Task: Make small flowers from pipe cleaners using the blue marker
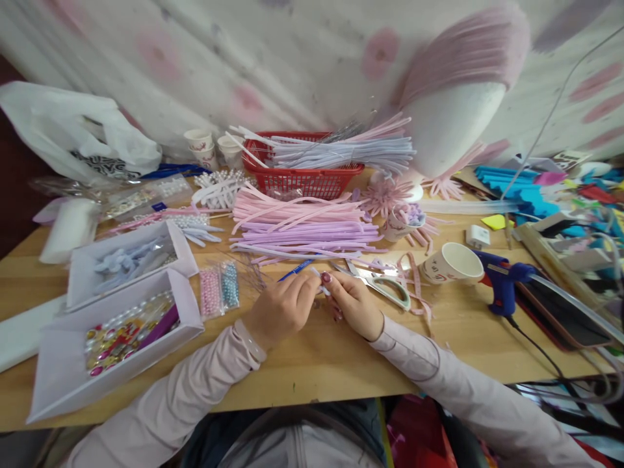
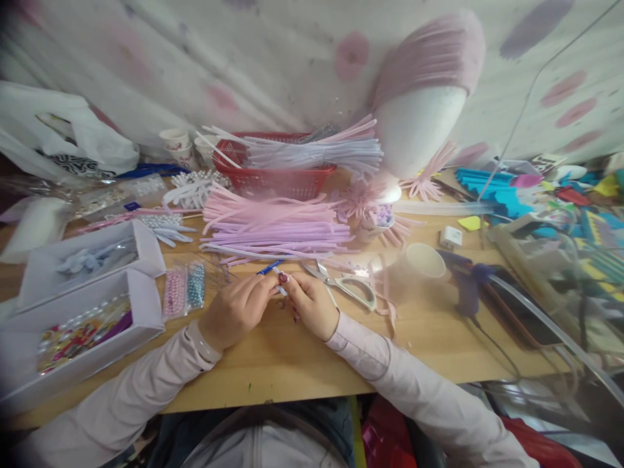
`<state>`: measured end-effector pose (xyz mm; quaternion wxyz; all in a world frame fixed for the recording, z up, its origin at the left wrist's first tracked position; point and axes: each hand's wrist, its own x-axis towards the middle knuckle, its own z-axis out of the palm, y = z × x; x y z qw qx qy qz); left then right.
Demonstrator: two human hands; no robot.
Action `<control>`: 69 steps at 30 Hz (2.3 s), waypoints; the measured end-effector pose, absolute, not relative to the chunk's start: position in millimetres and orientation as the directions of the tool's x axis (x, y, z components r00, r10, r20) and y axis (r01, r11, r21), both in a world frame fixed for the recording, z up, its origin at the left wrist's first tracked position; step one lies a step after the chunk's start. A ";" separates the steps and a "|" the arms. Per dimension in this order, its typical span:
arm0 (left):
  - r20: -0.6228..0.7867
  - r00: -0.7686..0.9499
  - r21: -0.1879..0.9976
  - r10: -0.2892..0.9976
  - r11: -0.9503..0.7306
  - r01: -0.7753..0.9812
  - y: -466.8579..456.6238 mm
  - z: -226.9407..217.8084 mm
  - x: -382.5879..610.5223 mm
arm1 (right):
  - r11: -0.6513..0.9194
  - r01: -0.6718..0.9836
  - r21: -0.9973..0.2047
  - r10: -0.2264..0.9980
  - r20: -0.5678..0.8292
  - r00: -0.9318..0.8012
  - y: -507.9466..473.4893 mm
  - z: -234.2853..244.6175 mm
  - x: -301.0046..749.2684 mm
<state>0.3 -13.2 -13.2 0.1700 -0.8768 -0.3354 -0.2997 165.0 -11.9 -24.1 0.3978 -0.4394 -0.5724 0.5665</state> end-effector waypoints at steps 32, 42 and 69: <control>-0.011 0.434 0.996 0.901 -0.030 0.088 -12.1 -3.3 1.5 | 0.520 0.416 -0.746 0.841 0.361 -0.403 -15.6 -13.4 176.2; -0.084 0.496 0.996 0.864 0.080 0.029 -3.8 -2.4 -6.2 | -0.121 -0.084 -0.989 0.911 -0.077 -0.405 -12.8 -14.9 169.5; -0.063 0.605 0.975 0.794 0.178 -0.132 -6.5 -6.4 -4.7 | 0.037 -0.011 -0.999 0.920 0.038 -0.391 -7.9 -9.8 173.3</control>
